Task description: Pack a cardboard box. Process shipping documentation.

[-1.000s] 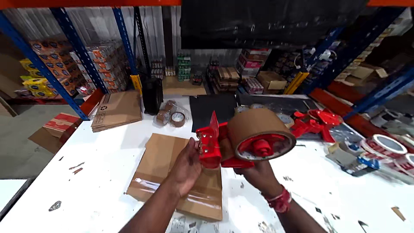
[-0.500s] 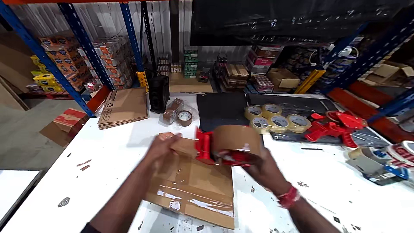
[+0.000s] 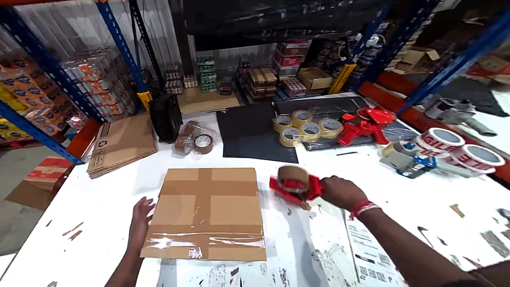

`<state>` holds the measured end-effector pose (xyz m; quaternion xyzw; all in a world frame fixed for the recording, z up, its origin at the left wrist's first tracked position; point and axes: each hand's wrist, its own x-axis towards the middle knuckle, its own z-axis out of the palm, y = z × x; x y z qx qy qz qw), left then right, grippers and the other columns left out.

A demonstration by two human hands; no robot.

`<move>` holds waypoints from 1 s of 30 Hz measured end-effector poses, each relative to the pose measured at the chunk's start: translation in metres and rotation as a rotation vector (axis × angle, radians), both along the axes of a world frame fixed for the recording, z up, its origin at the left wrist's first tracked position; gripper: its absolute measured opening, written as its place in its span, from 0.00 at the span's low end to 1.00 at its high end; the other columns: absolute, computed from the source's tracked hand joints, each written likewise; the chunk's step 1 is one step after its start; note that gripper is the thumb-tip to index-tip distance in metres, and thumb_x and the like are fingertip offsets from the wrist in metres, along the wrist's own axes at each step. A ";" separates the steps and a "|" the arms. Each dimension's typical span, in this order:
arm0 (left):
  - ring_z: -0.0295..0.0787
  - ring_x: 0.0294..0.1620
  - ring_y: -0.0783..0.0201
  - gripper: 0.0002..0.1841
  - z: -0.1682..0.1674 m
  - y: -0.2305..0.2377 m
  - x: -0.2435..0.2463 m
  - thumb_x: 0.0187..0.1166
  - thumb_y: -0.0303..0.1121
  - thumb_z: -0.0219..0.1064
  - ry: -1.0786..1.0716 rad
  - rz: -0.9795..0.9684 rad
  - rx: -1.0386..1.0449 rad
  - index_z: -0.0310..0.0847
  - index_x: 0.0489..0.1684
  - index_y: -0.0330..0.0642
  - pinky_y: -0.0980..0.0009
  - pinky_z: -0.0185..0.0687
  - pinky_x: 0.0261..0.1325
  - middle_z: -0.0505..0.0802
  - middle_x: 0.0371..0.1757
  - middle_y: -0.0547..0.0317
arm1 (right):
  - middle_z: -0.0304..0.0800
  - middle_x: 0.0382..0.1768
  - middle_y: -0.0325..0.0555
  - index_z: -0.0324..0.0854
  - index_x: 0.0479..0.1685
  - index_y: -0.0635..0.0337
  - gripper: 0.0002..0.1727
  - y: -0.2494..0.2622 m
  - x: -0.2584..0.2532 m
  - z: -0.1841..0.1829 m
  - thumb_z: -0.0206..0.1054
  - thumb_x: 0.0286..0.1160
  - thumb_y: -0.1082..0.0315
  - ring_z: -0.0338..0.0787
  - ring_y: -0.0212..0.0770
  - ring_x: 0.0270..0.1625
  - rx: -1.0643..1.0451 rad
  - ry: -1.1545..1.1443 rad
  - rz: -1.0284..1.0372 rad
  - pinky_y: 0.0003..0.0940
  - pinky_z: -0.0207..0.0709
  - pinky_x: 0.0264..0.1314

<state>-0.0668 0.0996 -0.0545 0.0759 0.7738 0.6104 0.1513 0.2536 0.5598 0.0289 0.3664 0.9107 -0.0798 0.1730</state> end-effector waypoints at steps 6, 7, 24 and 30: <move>0.56 0.92 0.63 0.34 0.010 0.070 0.162 0.94 0.54 0.30 -0.213 0.150 0.327 0.36 0.97 0.50 0.58 0.59 0.90 0.55 0.96 0.54 | 0.80 0.14 0.48 0.81 0.19 0.61 0.15 -0.027 0.029 0.065 0.77 0.70 0.67 0.80 0.45 0.16 0.002 0.926 -0.175 0.50 0.74 0.22; 0.45 0.96 0.60 0.35 0.014 0.076 0.170 0.94 0.51 0.33 -0.130 0.146 0.323 0.31 0.97 0.45 0.57 0.47 0.93 0.45 0.97 0.50 | 0.80 0.13 0.43 0.82 0.21 0.58 0.12 -0.039 0.030 0.075 0.76 0.70 0.67 0.79 0.39 0.13 -0.068 1.000 -0.176 0.42 0.74 0.18; 0.90 0.40 0.78 0.14 0.042 0.035 0.227 0.83 0.52 0.64 -0.514 -0.660 0.905 0.92 0.38 0.57 0.78 0.86 0.47 0.94 0.37 0.73 | 0.87 0.25 0.50 0.78 0.19 0.62 0.21 -0.277 0.077 0.006 0.63 0.78 0.58 0.88 0.41 0.30 -0.457 1.281 0.419 0.36 0.82 0.31; 0.69 0.07 0.80 0.33 -0.010 0.009 0.181 0.95 0.43 0.37 -0.211 0.084 0.283 0.62 0.04 0.58 0.79 0.69 0.17 0.73 0.04 0.77 | 0.90 0.30 0.51 0.89 0.28 0.62 0.07 -0.323 0.062 -0.036 0.76 0.62 0.67 0.92 0.50 0.33 -0.346 0.889 0.597 0.47 0.86 0.34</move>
